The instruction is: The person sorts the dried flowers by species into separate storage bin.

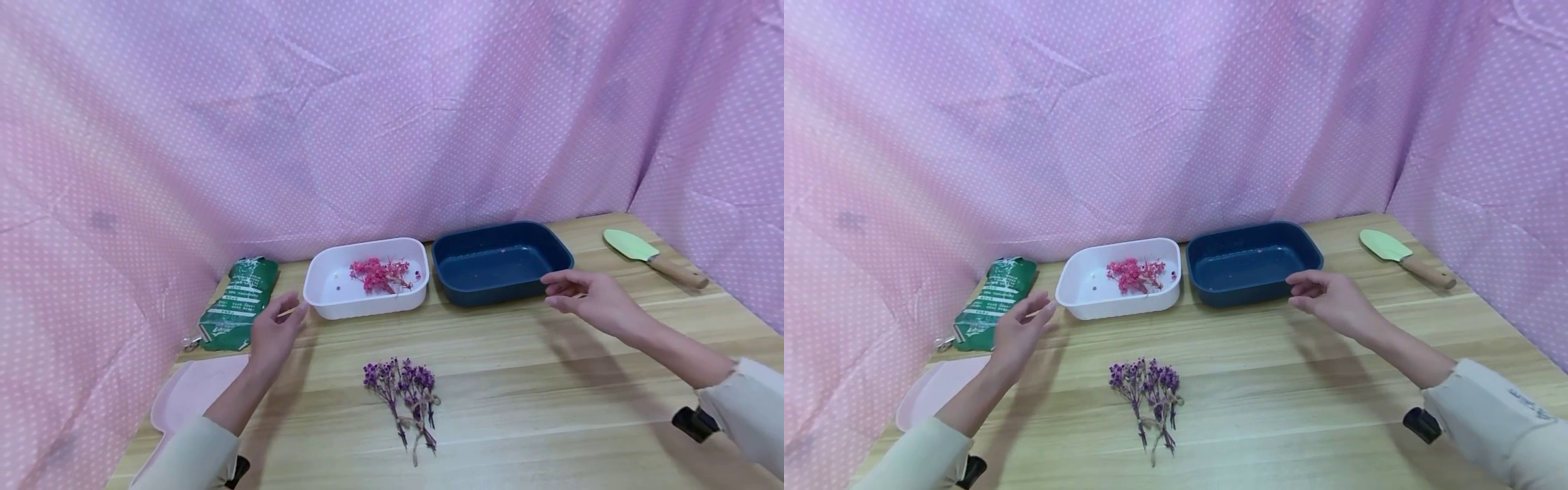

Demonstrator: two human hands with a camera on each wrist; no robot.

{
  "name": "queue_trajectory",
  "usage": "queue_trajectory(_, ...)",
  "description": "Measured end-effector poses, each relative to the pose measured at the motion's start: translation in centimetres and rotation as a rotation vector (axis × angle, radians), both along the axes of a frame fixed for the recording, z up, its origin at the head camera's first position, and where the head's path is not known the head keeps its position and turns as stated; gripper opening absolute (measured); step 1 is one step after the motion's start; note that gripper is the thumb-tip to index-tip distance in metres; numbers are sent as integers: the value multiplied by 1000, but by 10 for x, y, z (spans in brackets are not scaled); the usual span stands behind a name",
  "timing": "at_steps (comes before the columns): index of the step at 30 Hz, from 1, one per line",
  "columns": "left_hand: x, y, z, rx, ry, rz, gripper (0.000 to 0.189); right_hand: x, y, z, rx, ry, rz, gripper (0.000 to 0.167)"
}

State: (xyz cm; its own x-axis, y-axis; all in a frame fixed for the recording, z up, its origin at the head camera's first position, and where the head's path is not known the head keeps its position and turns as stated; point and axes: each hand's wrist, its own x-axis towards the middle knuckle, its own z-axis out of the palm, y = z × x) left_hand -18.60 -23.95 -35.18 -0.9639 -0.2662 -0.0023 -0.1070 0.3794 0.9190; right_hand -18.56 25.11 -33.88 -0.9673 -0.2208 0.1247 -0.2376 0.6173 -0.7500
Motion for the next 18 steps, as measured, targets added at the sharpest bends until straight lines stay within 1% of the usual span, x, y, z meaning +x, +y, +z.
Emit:
queue_trajectory(2, 8, 4, 2, 32, -29, -6, 49, -1, 5, 1, 9, 6, -8, 40)
queue_trajectory(4, 17, 7, 4, 58, -75, -18, 48, -2, 9, 1, 22, 20, -17, 39)
queue_trajectory(6, 25, 12, 5, 92, -119, -28, 48, -3, 12, 2, 24, 31, -26, 38)
queue_trajectory(9, 35, 14, 4, 105, -179, -45, 50, -6, 18, 1, 33, 53, -44, 37)
queue_trajectory(13, 48, 14, 1, 141, -229, -48, 53, -11, 27, -1, 27, 106, -69, 35)
queue_trajectory(18, 60, 14, -3, 211, -267, -35, 50, -20, 37, -2, 28, 179, -146, 31)
